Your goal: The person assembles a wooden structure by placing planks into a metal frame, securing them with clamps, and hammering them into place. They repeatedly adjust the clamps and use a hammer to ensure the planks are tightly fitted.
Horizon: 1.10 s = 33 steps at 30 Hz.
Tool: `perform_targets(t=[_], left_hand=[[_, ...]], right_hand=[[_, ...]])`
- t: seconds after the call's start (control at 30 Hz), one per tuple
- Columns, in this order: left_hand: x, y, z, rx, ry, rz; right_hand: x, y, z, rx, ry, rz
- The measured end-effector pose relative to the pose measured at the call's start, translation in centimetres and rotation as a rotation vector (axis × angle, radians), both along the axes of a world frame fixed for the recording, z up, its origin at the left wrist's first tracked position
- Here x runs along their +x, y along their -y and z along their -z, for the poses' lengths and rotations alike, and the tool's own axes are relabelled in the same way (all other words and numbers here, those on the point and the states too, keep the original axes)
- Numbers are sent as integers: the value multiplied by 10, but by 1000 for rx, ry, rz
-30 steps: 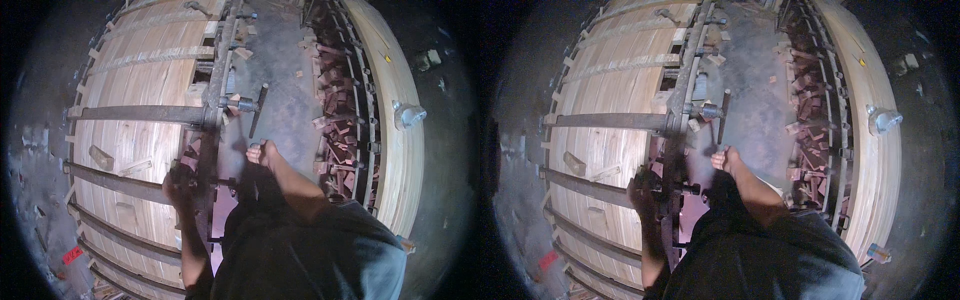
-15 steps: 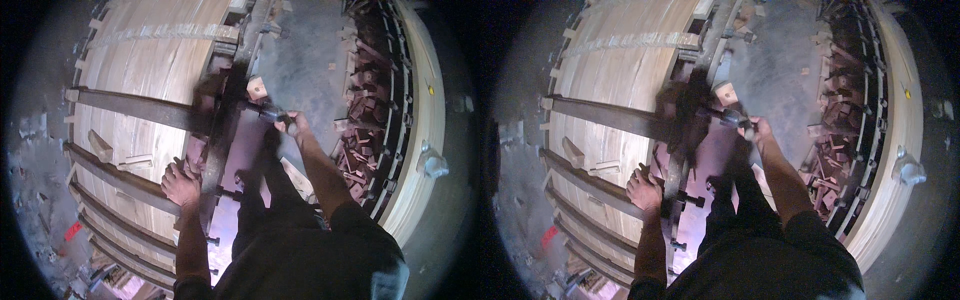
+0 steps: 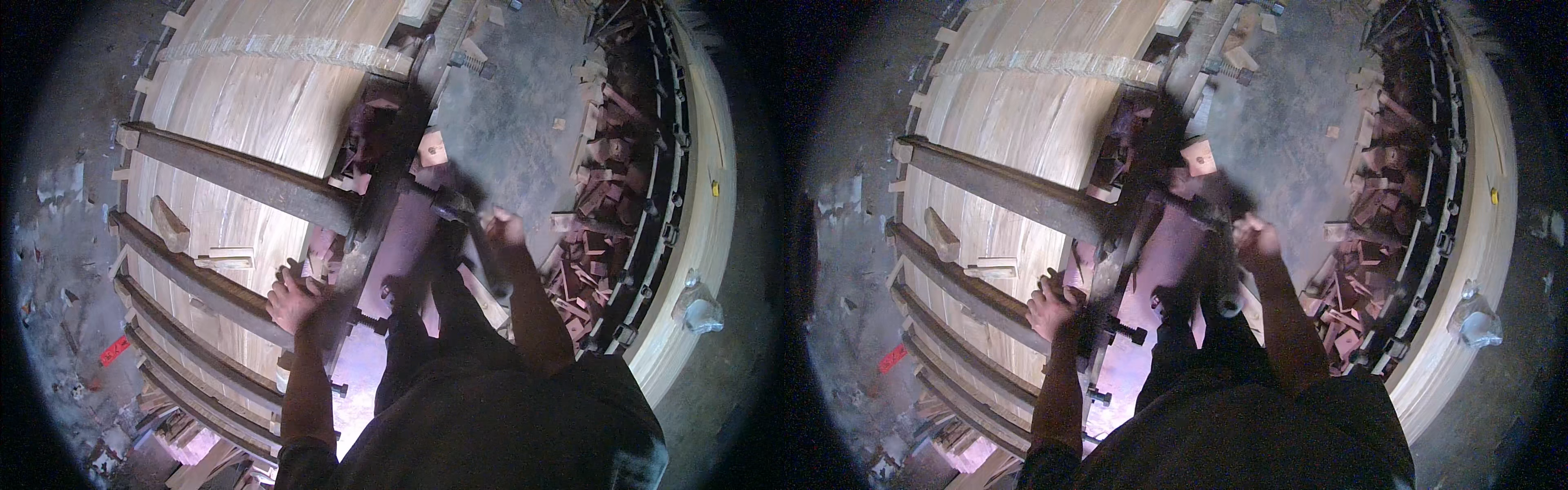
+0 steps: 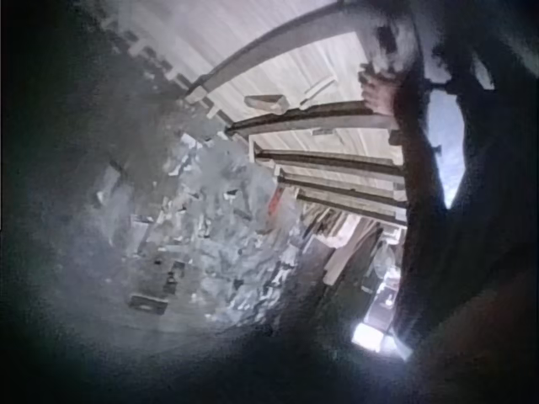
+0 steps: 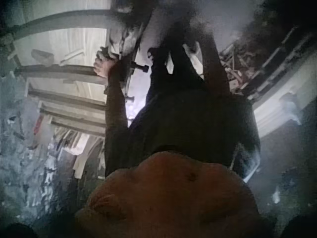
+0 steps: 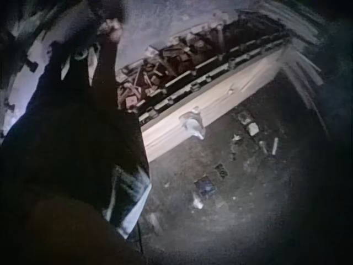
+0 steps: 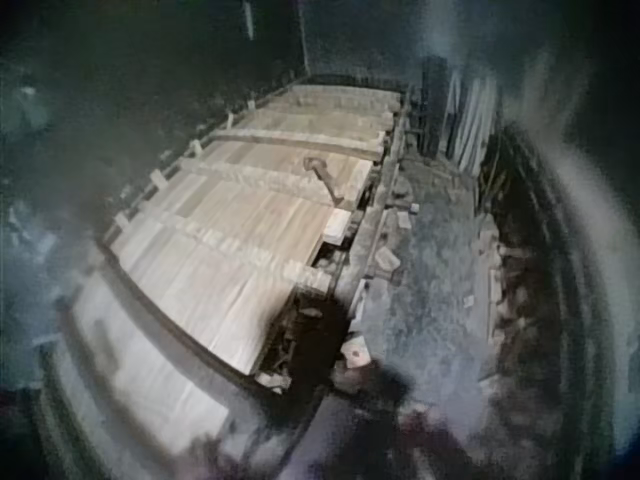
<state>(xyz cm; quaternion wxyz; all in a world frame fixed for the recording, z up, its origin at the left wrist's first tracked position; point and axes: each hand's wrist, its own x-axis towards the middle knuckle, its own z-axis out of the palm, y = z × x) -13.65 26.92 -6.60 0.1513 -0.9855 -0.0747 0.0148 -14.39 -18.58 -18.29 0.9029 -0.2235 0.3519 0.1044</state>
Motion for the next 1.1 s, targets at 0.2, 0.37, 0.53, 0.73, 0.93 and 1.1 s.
perform_targets(t=[0.2, 0.37, 0.53, 0.73, 0.93, 1.1], left_hand=[[-1, 5, -10, -31, -28, -18], [-3, 4, -11, -63, -30, -30], [-11, -5, -16, -175, -5, 2], [-22, -34, -31, -628, -30, -11], [-148, -41, -33, -991, 168, 229], [-261, -6, -83, -1206, -698, -65]], right_hand=[[37, -48, -36, 78, -378, -166], [29, -43, -14, 36, -316, -293], [1, -62, -25, -237, -370, -71], [-91, -78, -26, -441, -314, 11], [-191, -195, -25, -415, -222, -135], [-233, -261, -24, -264, -138, -137]])
